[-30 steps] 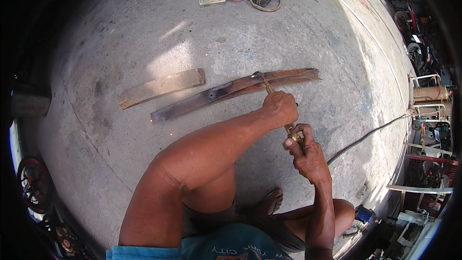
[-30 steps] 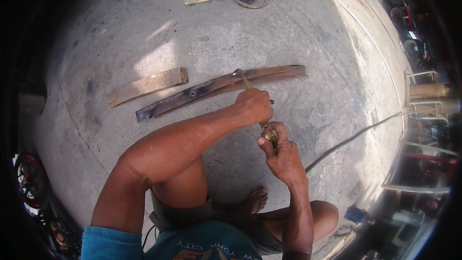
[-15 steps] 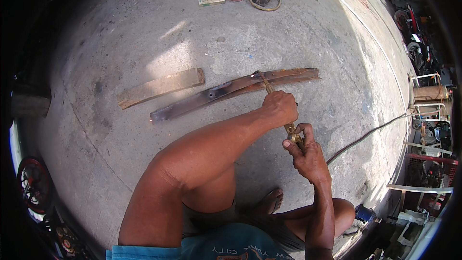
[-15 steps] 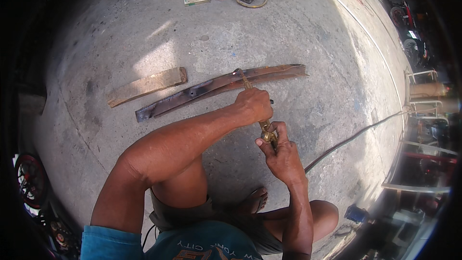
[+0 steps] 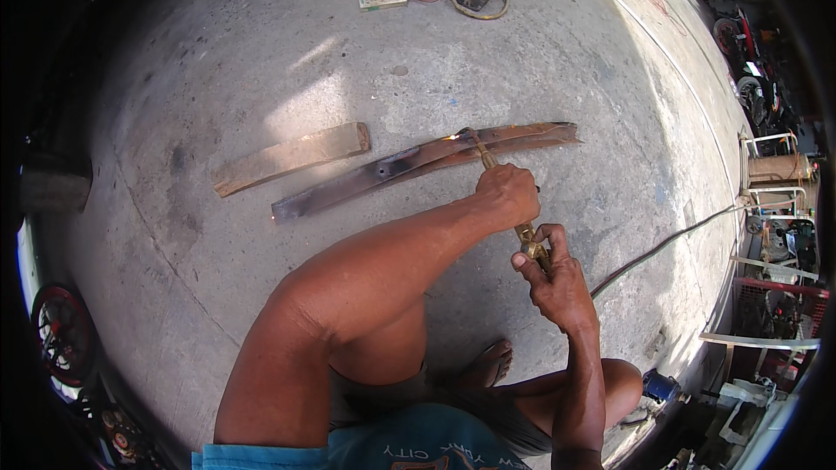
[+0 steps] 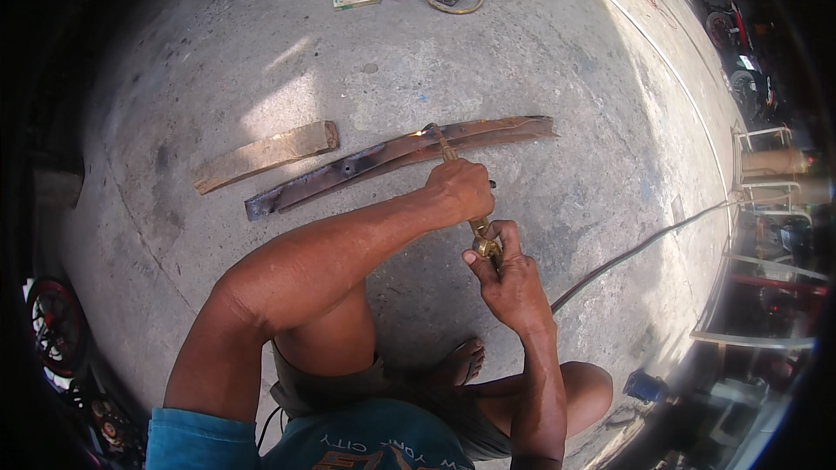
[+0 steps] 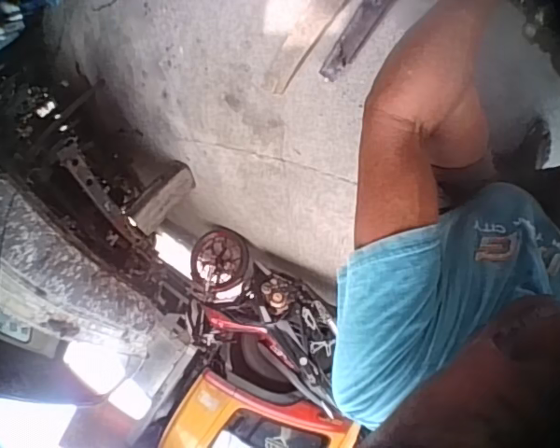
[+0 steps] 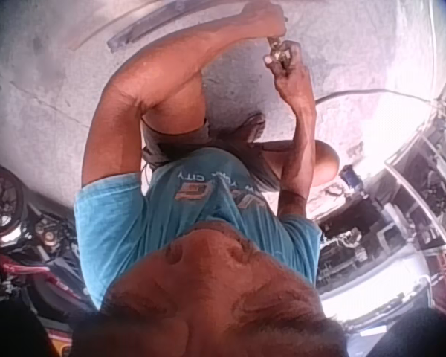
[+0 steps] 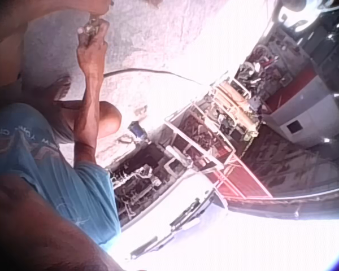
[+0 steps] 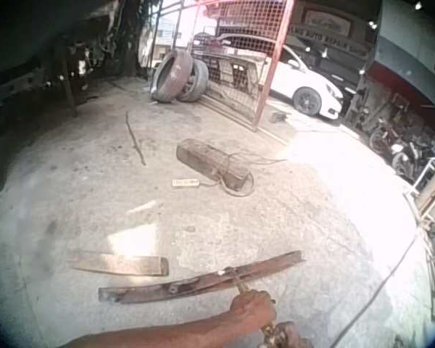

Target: The person uses a handheld cutting torch to cut a long, curved metal bar lying on the concrete floor. They adjust the bar's position and apply the flame to separate a section, then reposition the bar to cut another section.

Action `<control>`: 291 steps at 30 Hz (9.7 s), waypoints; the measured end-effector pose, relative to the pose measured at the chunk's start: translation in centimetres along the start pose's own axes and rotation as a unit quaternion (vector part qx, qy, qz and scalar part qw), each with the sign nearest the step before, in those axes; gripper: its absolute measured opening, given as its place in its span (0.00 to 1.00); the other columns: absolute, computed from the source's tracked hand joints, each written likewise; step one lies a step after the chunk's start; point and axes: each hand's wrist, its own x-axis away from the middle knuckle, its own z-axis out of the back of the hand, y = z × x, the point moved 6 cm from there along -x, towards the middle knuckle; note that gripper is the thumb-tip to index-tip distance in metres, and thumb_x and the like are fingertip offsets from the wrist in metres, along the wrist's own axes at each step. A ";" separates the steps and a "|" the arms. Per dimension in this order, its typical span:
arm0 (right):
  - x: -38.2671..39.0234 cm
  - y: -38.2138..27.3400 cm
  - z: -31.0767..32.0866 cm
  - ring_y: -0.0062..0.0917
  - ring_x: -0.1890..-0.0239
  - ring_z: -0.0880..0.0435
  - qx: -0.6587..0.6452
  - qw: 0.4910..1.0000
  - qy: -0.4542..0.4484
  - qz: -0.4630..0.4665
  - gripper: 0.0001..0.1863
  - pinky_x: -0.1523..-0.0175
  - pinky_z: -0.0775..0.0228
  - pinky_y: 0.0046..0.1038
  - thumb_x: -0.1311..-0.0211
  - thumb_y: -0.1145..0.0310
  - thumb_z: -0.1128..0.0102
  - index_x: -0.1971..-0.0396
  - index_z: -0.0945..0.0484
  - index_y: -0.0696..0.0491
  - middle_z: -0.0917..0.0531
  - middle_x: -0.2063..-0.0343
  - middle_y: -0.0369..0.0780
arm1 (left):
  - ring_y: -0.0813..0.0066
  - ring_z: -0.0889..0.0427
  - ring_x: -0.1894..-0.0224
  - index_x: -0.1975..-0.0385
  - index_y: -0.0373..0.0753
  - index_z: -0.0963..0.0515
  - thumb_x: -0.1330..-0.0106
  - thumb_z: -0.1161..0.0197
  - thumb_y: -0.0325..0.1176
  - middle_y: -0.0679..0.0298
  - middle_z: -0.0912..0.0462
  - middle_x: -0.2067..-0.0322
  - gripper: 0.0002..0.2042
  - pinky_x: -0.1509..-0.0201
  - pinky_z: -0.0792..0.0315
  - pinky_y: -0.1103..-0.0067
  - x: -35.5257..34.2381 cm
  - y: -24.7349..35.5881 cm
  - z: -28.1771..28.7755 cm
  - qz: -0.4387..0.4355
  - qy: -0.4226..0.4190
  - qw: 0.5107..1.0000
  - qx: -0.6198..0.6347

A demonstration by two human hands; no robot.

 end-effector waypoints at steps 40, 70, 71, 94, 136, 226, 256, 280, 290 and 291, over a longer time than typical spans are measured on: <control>0.0 0.0 -0.2 0.41 0.66 0.11 -0.007 1.000 -0.011 0.004 0.17 0.57 0.24 0.42 0.23 0.60 0.36 0.45 0.34 0.44 0.12 0.68 0.49 | 0.51 0.09 0.54 0.62 0.31 0.10 0.41 0.32 0.37 0.46 0.09 0.61 0.15 0.49 0.16 0.62 0.0 -0.2 0.1 0.001 0.008 1.000 0.005; 0.0 0.0 -0.1 0.43 0.64 0.10 -0.001 1.000 -0.009 0.001 0.17 0.57 0.24 0.43 0.22 0.59 0.36 0.44 0.34 0.43 0.12 0.67 0.50 | 0.51 0.09 0.54 0.63 0.32 0.10 0.43 0.31 0.36 0.46 0.09 0.62 0.14 0.51 0.15 0.63 0.1 0.0 0.1 0.000 0.005 1.000 0.001; 0.0 0.0 -0.1 0.43 0.64 0.10 -0.001 1.000 -0.009 0.002 0.17 0.57 0.24 0.43 0.22 0.59 0.36 0.45 0.34 0.43 0.12 0.67 0.49 | 0.51 0.09 0.54 0.63 0.32 0.10 0.43 0.31 0.36 0.46 0.09 0.62 0.14 0.51 0.15 0.63 0.0 0.0 0.1 0.000 0.005 1.000 0.000; 0.1 -0.3 -0.2 0.40 0.58 0.09 -0.010 0.999 -0.030 -0.022 0.16 0.50 0.23 0.42 0.19 0.57 0.42 0.40 0.30 0.45 0.10 0.62 0.47 | 0.54 0.09 0.49 0.58 0.36 0.09 0.39 0.31 0.36 0.48 0.08 0.57 0.14 0.46 0.16 0.65 0.4 0.0 0.3 0.009 -0.011 1.000 -0.008; 0.2 -0.3 -0.1 0.43 0.63 0.10 0.005 1.000 -0.016 -0.010 0.18 0.55 0.23 0.44 0.23 0.60 0.36 0.44 0.34 0.43 0.12 0.67 0.50 | 0.55 0.09 0.49 0.59 0.36 0.09 0.39 0.32 0.35 0.48 0.08 0.57 0.13 0.45 0.16 0.65 0.5 0.1 0.5 0.012 -0.007 1.000 -0.005; 0.2 -0.2 -0.4 0.41 0.62 0.10 -0.010 1.000 -0.017 -0.004 0.16 0.52 0.23 0.43 0.21 0.59 0.39 0.41 0.30 0.45 0.11 0.64 0.48 | 0.55 0.09 0.49 0.59 0.36 0.09 0.39 0.31 0.36 0.48 0.08 0.57 0.14 0.46 0.16 0.65 0.4 0.0 0.3 0.006 -0.006 1.000 -0.020; 0.3 -0.5 -0.4 0.42 0.59 0.09 -0.005 1.000 -0.027 -0.003 0.16 0.51 0.23 0.42 0.20 0.57 0.41 0.41 0.30 0.46 0.10 0.62 0.48 | 0.51 0.09 0.52 0.61 0.33 0.09 0.42 0.32 0.37 0.47 0.09 0.59 0.15 0.48 0.16 0.62 0.4 -0.4 0.1 -0.003 0.001 1.000 -0.019; 0.3 -0.3 -0.4 0.44 0.63 0.09 0.006 1.000 -0.017 -0.010 0.20 0.56 0.24 0.43 0.24 0.60 0.35 0.43 0.35 0.46 0.12 0.69 0.50 | 0.54 0.08 0.53 0.61 0.34 0.09 0.40 0.32 0.36 0.49 0.08 0.60 0.14 0.50 0.15 0.64 0.7 -0.1 0.3 0.002 -0.023 0.999 -0.033; 0.4 -0.4 -0.4 0.40 0.63 0.10 -0.008 1.000 -0.022 -0.009 0.17 0.55 0.23 0.43 0.22 0.60 0.36 0.45 0.34 0.44 0.12 0.66 0.48 | 0.55 0.10 0.48 0.58 0.37 0.09 0.38 0.33 0.36 0.50 0.08 0.56 0.14 0.45 0.16 0.66 1.1 0.2 0.7 0.005 -0.027 0.999 -0.029; 0.5 -0.4 -0.4 0.40 0.63 0.10 -0.009 1.000 -0.024 -0.011 0.17 0.55 0.23 0.43 0.22 0.60 0.36 0.45 0.34 0.44 0.12 0.66 0.48 | 0.55 0.10 0.48 0.58 0.37 0.09 0.38 0.33 0.36 0.50 0.08 0.56 0.14 0.45 0.16 0.66 1.0 0.2 0.6 0.002 -0.028 0.999 -0.032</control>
